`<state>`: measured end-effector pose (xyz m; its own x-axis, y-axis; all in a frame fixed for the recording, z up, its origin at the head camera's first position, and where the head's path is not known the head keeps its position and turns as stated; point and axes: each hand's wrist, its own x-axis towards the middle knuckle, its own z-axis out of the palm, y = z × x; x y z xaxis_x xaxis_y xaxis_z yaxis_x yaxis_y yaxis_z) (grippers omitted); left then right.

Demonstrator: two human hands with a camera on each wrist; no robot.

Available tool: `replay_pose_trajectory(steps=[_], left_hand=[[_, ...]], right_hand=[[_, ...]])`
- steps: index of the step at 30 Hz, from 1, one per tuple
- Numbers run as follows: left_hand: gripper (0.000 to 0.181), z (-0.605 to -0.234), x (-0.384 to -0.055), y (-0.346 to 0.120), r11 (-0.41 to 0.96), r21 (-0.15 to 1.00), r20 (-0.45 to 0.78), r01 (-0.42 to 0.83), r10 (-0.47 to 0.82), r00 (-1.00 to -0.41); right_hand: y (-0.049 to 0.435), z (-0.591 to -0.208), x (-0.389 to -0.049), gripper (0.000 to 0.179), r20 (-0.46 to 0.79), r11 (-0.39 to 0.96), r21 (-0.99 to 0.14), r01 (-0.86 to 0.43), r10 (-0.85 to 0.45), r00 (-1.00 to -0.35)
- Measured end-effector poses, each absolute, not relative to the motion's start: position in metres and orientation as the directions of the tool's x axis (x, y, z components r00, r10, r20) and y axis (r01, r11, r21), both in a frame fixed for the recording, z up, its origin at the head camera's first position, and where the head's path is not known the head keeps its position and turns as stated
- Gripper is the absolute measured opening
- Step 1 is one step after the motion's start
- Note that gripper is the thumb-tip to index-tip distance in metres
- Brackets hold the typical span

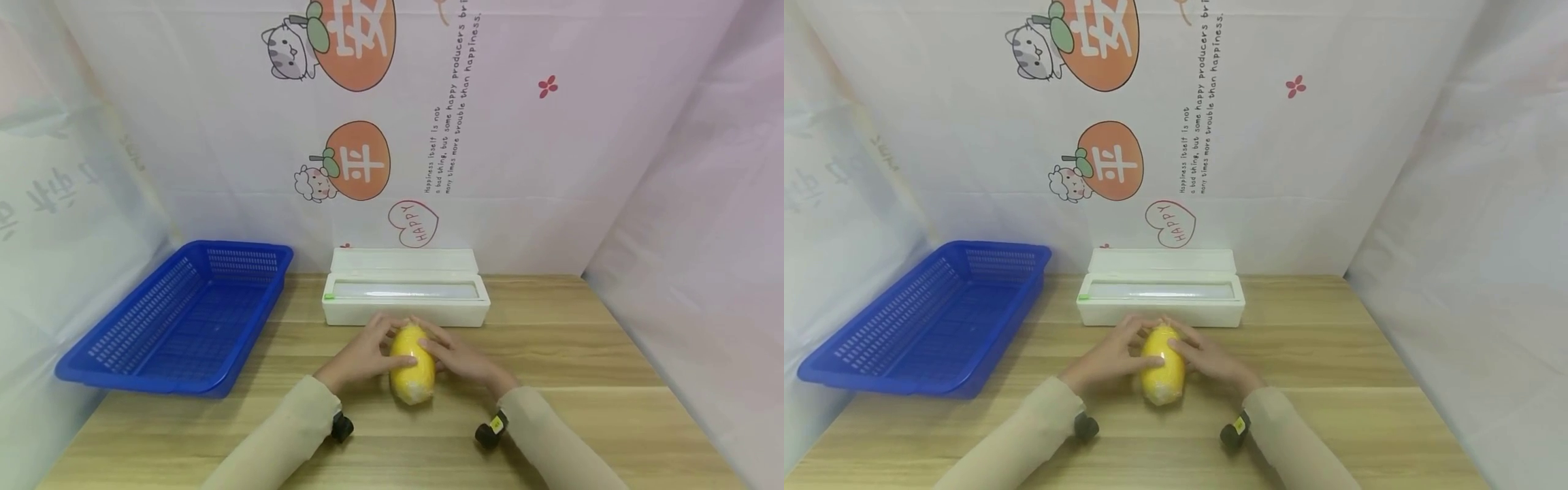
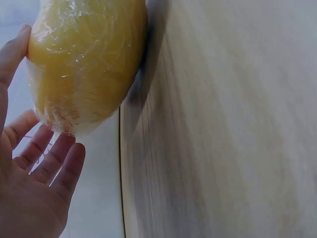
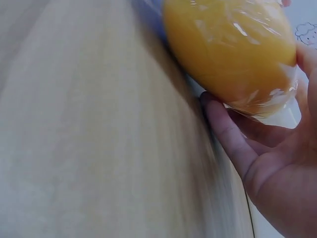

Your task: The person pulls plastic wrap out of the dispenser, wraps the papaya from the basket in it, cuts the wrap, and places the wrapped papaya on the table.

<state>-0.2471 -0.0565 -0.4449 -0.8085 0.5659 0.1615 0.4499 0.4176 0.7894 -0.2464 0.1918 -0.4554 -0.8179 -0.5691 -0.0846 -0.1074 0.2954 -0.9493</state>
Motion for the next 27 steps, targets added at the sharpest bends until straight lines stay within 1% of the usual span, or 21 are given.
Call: replay_pose_trajectory(steps=[8,11,17,27], left_hand=[[0.057,-0.4433,-0.2465,-0.0561,0.395,0.781,0.192,0.484,0.585,-0.788],[0.056,-0.4435,-0.2466,-0.0560,0.417,0.765,0.194,0.491,0.578,-0.793],[0.058,-0.4439,-0.2460,-0.0569,0.461,0.732,0.198,0.501,0.560,-0.805],[0.056,-0.4461,-0.2491,-0.0581,0.422,0.746,0.215,0.516,0.581,-0.785]], right_hand=[[0.1897,-0.4586,-0.2419,0.054,-0.061,0.239,-0.967,-0.087,-0.549,-0.833],[0.1884,-0.4588,-0.2410,0.054,-0.044,0.221,-0.970,-0.097,-0.558,-0.828],[0.1856,-0.4577,-0.2385,0.049,-0.029,0.269,-0.953,-0.143,-0.547,-0.837],[0.1846,-0.4599,-0.2399,0.048,-0.015,0.286,-0.943,-0.170,-0.548,-0.837]])
